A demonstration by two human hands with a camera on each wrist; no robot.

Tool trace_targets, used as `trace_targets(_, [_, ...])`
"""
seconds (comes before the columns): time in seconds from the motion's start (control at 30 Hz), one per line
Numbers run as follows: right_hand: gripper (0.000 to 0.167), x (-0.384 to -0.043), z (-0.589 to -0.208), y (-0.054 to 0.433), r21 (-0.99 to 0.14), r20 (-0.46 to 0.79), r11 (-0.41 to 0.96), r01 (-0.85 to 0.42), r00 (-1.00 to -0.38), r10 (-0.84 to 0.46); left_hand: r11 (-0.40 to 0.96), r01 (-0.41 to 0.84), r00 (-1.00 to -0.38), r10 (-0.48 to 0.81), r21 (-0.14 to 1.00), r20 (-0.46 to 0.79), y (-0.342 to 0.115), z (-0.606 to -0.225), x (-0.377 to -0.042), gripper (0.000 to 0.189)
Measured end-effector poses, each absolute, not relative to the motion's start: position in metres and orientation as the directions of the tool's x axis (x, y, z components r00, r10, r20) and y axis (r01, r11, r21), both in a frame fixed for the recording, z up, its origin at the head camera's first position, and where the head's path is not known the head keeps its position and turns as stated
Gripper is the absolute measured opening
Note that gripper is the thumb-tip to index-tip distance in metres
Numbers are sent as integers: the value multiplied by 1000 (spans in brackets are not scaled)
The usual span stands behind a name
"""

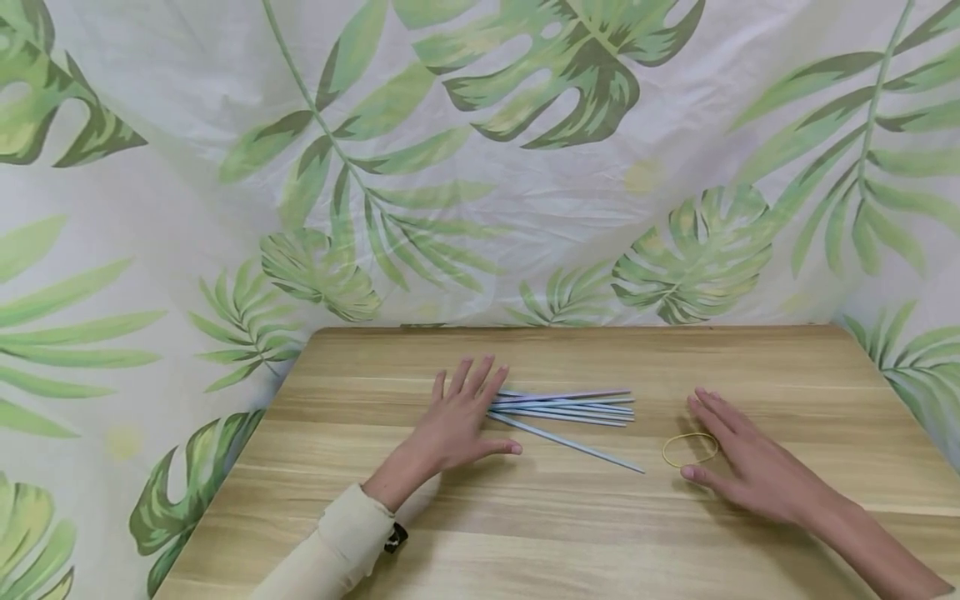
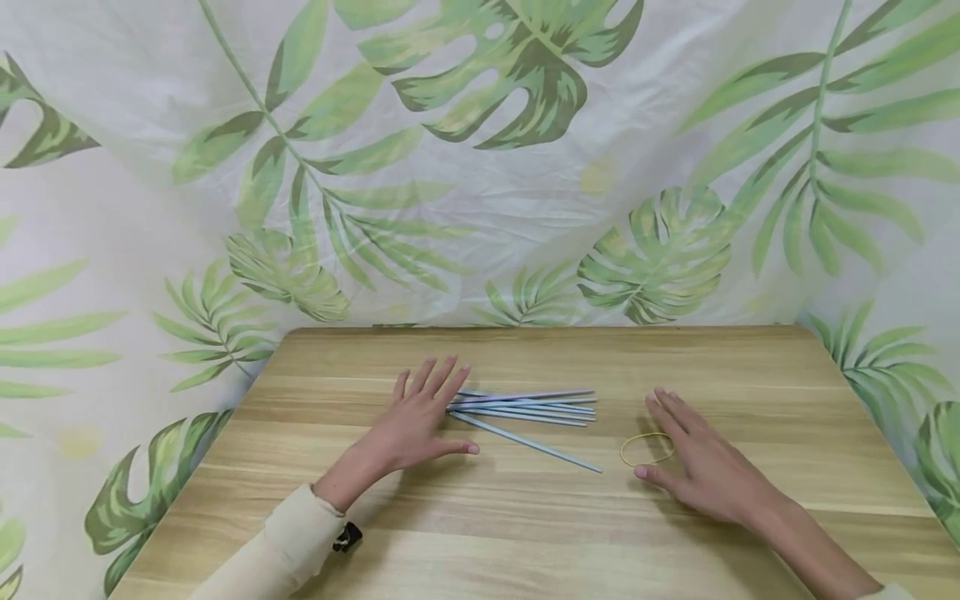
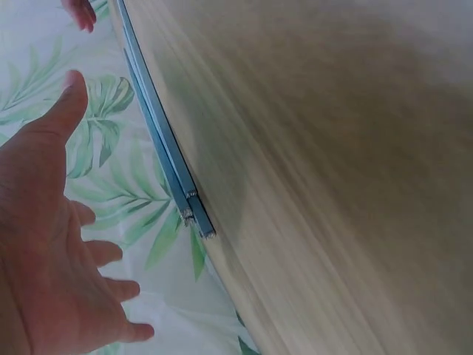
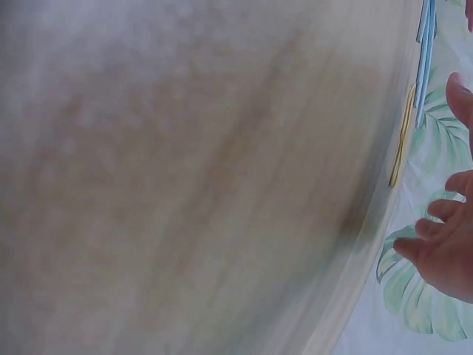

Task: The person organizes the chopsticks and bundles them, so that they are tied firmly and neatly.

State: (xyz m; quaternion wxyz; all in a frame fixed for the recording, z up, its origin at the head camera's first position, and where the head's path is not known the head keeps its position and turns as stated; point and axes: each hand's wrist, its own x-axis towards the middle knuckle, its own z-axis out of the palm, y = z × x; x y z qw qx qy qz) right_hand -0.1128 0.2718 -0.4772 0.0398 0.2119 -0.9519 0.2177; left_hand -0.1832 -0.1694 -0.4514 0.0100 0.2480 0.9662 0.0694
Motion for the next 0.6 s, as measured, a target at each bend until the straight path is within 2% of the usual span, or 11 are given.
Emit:
trace_targets(0.37, [87,-126,-479,272,-410,167,797,-444,-895,-413,766,618,-777,629,179,-13,-152,-457,-203,121])
trace_targets(0.6, [77,-132,-480,274,-437,195,774,-458,-889,-415,723,645,-742,670,247,-23,-148,-463,-211,117])
